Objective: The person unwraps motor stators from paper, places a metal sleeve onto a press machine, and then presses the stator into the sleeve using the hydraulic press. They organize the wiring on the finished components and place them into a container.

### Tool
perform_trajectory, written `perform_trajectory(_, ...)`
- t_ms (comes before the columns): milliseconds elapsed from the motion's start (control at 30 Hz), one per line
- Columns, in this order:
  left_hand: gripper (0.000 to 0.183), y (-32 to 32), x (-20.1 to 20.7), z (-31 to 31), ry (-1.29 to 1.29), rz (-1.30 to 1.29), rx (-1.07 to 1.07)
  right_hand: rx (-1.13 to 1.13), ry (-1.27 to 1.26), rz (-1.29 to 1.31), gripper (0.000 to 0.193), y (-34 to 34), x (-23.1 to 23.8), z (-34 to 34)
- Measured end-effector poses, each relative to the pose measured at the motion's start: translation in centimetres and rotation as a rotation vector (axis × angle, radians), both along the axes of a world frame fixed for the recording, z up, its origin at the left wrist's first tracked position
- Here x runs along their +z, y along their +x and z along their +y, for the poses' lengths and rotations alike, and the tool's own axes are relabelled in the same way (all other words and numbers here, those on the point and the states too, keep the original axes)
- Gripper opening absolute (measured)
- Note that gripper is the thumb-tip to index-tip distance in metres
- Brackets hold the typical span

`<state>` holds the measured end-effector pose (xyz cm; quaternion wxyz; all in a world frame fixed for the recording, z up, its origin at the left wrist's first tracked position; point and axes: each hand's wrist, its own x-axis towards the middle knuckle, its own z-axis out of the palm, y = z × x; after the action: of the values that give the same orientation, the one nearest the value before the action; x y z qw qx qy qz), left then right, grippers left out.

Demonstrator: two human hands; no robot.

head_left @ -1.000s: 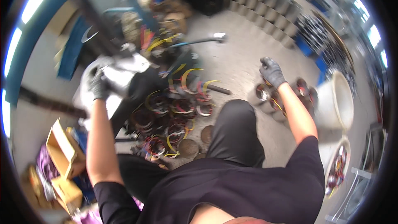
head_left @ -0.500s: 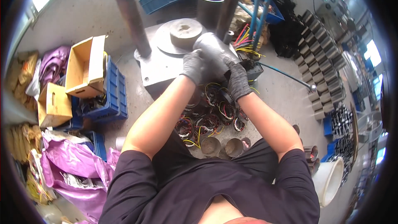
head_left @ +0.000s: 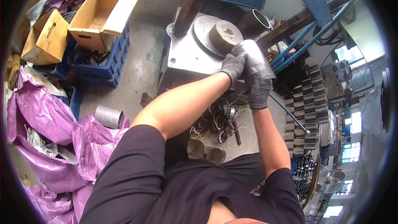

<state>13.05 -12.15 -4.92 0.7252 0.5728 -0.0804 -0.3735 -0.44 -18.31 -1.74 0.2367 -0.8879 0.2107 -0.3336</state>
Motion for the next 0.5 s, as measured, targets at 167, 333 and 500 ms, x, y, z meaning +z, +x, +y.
perform_trajectory(167, 0.059, 3.5, -0.4, -1.3, -0.561, 0.259, 0.085, 0.237, 0.068, -0.069, 0.036, 5.0, 6.1, 2.2)
perform_trajectory(333, 0.057, 3.8, 2.5, -0.1, -0.743, 0.587, -0.137, 0.289, -0.172, 0.257, 0.023, 8.5, 11.3, 0.9)
perform_trajectory(500, 0.05, 5.1, 2.6, 0.6, -0.653, 0.547, -0.141, 0.43, -1.134, 0.66, 0.022, 14.4, 13.6, -4.2)
